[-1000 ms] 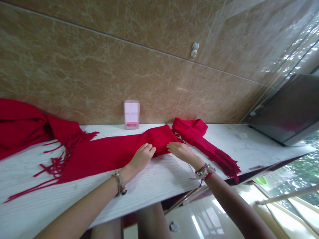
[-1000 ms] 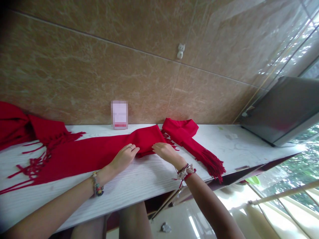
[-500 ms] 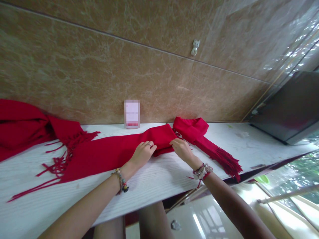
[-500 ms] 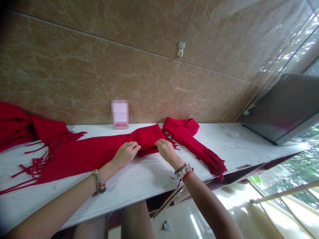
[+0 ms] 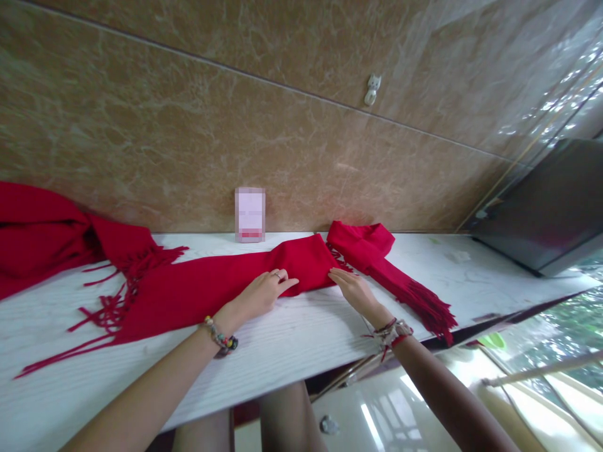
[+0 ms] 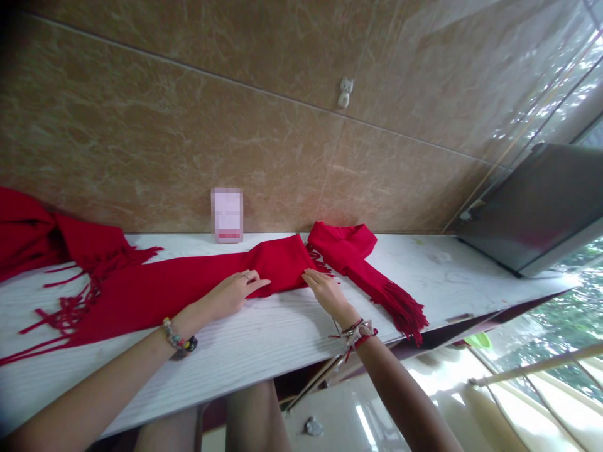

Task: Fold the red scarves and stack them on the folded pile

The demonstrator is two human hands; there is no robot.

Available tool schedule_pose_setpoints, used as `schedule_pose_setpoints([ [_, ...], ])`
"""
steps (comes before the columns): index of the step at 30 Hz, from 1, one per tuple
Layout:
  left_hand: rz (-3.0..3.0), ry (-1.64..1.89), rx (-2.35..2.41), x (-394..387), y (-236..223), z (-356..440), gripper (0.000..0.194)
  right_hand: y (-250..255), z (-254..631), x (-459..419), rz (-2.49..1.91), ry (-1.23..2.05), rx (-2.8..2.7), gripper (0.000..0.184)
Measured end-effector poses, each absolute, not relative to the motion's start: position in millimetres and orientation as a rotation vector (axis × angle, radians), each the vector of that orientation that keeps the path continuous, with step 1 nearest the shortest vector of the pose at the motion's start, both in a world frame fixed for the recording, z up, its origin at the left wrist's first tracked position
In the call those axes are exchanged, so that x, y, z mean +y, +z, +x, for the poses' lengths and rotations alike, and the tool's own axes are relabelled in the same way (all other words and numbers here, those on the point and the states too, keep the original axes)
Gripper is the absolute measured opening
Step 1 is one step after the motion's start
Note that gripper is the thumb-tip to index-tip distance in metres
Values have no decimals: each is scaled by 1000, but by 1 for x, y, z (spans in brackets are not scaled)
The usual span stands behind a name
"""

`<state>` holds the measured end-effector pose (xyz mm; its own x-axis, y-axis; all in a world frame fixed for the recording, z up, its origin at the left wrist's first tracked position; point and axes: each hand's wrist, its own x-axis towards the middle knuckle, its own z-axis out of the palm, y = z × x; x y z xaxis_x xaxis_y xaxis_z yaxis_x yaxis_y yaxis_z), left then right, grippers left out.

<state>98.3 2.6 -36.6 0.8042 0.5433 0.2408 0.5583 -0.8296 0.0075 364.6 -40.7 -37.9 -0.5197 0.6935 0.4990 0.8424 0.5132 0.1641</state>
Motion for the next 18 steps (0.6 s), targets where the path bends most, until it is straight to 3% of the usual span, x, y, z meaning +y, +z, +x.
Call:
schedule_pose_setpoints([
  [4, -2995, -302, -862, -1, -37, 99, 64, -36, 369, -42, -1326, -482, -2429, 37],
  [9, -3129, -98, -926, -5, -36, 95, 52, -29, 374, -44, -1485, -422, -2398, 38],
  [18, -3114, -81, -983, -12, -36, 96, 54, 34, 313, 31, -1406, -141, -2401, 30],
])
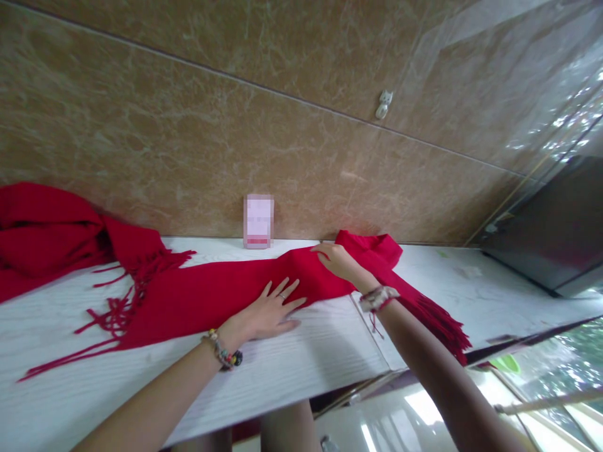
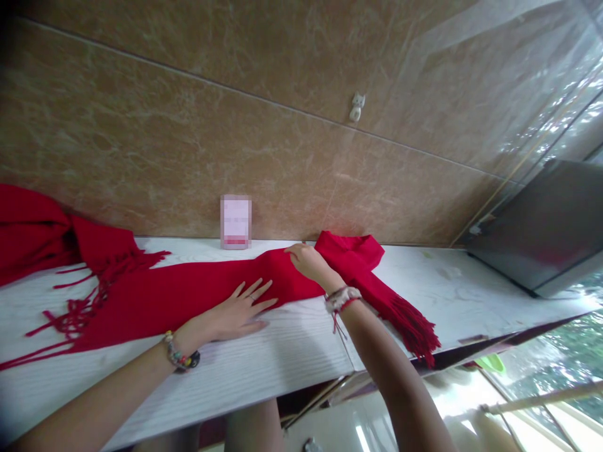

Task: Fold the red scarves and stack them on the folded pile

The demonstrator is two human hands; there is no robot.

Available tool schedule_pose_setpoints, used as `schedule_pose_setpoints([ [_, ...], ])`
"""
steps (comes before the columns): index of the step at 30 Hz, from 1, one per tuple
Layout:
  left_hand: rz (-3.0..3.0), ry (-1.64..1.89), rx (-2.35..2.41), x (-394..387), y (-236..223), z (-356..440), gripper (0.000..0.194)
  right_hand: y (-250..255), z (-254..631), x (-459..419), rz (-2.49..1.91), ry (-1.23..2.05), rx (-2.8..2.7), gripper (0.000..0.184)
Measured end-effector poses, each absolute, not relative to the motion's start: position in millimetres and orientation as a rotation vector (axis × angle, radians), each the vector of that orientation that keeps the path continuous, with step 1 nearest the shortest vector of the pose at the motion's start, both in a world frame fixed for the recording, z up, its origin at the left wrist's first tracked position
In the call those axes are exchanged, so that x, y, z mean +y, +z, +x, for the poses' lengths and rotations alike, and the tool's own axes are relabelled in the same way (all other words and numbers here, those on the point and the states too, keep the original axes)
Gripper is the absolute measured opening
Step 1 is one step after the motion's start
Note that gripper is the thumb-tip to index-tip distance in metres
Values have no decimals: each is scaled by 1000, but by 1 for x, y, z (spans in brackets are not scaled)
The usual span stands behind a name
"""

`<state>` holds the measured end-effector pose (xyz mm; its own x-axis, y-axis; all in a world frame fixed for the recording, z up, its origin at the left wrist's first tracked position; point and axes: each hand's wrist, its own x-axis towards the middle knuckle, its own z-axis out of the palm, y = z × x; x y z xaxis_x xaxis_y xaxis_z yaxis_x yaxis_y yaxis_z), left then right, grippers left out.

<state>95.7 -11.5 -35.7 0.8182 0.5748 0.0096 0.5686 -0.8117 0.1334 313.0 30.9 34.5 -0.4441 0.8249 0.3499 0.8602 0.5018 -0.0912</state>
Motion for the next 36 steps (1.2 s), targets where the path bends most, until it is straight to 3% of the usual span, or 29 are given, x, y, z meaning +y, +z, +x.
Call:
schedule_pose_setpoints([
  [9, 2911, 132, 703, -8, -44, 93, 59, 34, 291, 109, -1463, 132, -2678, 14],
  [19, 2834, 52, 730, -11, -37, 95, 64, 35, 290, 121, -1474, 342, -2571, 22],
  [27, 2837, 3, 734, -14, -32, 96, 63, 18, 296, 132, -1514, 245, -2485, 22],
  [36, 2858, 41, 832, -13, -35, 93, 62, -4, 310, 109, -1496, -109, -2513, 22],
])
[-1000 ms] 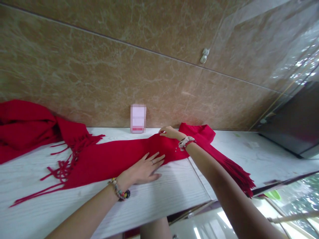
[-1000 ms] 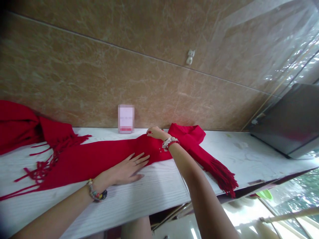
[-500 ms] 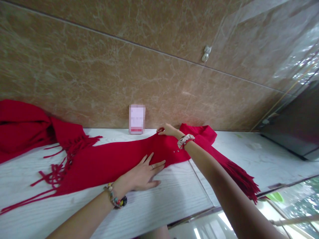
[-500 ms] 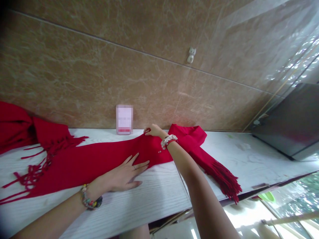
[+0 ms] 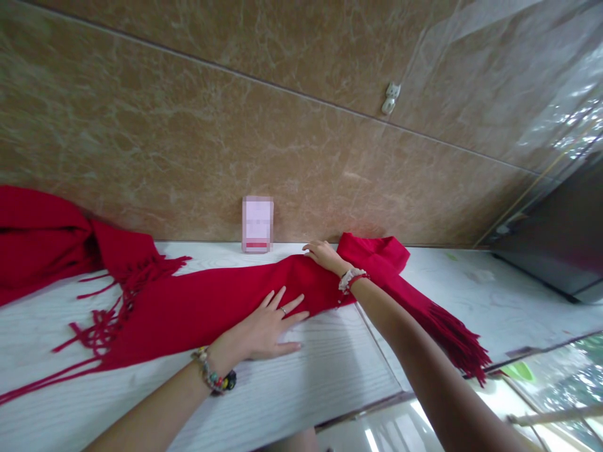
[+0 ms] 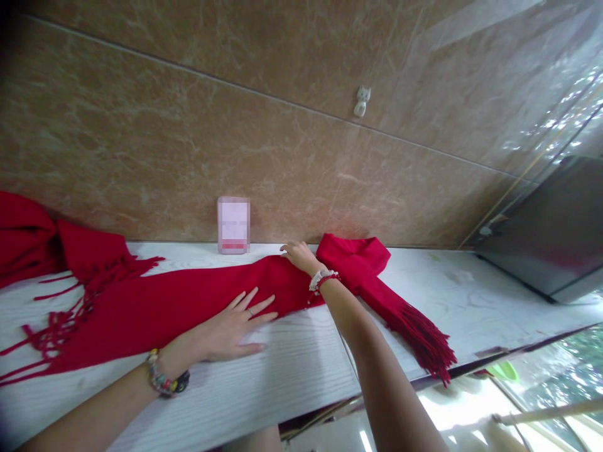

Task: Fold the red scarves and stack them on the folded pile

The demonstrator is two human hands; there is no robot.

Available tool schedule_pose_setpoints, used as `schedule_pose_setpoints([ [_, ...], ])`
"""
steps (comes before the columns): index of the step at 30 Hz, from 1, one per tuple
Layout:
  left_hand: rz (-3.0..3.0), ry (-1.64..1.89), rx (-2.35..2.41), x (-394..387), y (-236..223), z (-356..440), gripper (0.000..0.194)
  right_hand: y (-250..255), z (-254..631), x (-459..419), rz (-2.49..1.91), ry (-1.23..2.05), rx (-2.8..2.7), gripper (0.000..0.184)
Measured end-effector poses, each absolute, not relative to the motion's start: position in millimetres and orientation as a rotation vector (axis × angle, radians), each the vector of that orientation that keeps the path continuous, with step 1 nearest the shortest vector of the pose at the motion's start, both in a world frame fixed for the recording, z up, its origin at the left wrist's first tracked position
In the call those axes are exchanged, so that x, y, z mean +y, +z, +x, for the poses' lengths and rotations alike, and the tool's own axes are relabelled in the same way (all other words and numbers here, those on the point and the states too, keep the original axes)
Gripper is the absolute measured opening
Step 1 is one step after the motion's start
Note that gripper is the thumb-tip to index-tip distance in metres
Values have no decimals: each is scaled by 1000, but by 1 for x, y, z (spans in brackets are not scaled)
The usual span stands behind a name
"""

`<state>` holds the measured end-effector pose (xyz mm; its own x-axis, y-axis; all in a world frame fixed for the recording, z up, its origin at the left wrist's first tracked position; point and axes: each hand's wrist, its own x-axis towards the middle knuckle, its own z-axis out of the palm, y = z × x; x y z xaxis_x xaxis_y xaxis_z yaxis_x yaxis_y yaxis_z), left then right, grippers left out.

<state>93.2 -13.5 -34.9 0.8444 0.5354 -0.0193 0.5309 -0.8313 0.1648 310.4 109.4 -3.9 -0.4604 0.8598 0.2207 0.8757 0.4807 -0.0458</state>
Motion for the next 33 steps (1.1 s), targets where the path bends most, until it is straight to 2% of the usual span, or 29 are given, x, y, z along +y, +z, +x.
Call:
schedule_pose_setpoints([
  [4, 2840, 33, 831, -12, -35, 93, 68, -3, 317, 108, -1579, -231, -2476, 23],
  [8, 2777, 80, 879, -7, -33, 90, 64, 3, 314, 100, -1658, -313, -2396, 28],
  [14, 2556, 199, 1562, 5, -35, 84, 56, -10, 302, 56, -1569, -197, -2489, 45],
  [18, 2352, 124, 1883, 19, -43, 68, 64, -20, 306, 38, -1727, -194, -2524, 46],
  [24, 2045, 167, 2223, 31, -42, 46, 74, -9, 296, 39, -1834, -315, -2514, 44],
  [29, 2249, 189, 2040, 27, -37, 48, 64, -9, 259, 40, -1576, -237, -2657, 50],
  [33, 2208, 140, 1974, 28, -38, 47, 69, -18, 256, 39, -1571, -197, -2738, 47],
])
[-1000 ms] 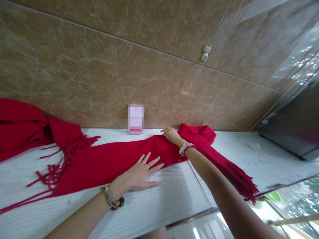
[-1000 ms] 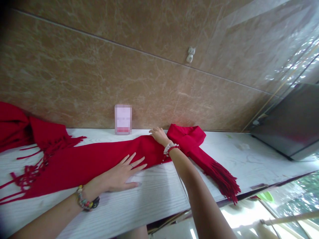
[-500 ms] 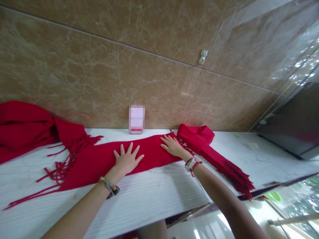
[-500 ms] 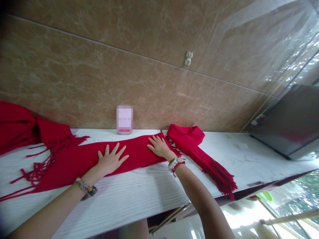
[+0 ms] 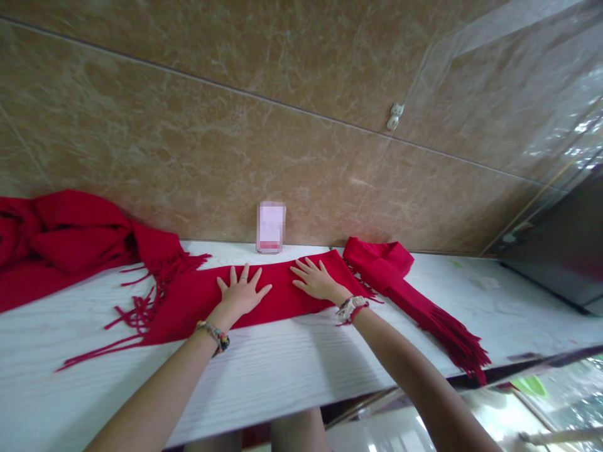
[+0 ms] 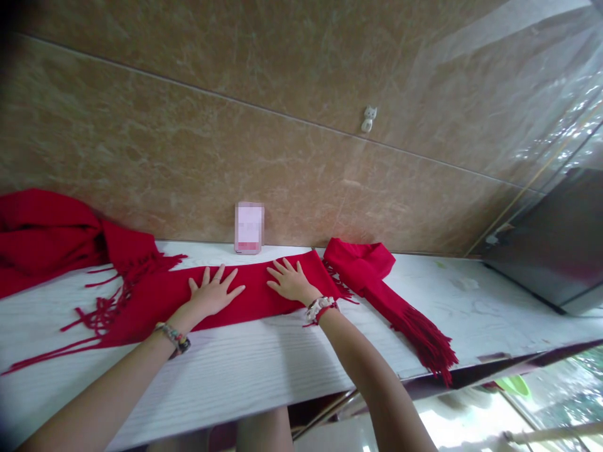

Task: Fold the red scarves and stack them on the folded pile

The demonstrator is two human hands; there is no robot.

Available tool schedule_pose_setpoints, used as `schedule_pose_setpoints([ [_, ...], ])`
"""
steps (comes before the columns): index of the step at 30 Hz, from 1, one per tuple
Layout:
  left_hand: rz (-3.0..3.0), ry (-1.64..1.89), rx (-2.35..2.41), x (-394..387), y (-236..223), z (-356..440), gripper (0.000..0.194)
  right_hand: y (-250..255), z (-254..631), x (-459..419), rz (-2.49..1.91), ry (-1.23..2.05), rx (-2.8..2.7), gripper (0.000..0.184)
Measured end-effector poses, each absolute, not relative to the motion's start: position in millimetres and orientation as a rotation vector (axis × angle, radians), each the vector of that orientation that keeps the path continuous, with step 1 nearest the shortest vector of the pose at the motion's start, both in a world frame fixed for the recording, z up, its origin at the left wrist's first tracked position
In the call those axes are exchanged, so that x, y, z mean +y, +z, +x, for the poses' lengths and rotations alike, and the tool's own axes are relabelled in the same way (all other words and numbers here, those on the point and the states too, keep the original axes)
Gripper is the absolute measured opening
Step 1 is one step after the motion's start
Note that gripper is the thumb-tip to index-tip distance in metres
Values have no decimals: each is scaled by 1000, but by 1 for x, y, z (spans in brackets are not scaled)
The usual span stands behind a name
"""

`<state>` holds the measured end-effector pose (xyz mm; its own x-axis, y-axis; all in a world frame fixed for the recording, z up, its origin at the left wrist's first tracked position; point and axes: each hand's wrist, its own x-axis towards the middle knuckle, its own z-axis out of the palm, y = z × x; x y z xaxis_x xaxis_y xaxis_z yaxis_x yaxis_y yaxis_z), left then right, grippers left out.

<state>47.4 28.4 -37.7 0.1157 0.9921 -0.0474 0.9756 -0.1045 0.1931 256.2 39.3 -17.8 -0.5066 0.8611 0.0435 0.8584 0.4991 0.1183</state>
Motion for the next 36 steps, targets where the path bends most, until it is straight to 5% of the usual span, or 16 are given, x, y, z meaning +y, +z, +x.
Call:
schedule_pose_setpoints([
  [9, 2182, 116, 1951, 25, -33, 44, 71, -12, 325, 35, 1974, 334, 2349, 43],
  [15, 2269, 132, 1908, 22, -31, 46, 71, -8, 257, 42, 1799, 309, 2686, 51],
  [29, 2368, 326, 2088, 30, -23, -70, 41, -17, 262, 55, 1855, 121, 2401, 48],
  [36, 2565, 507, 1612, 20, -4, -71, 22, -9, 182, 57, 1554, -61, 3011, 46],
])
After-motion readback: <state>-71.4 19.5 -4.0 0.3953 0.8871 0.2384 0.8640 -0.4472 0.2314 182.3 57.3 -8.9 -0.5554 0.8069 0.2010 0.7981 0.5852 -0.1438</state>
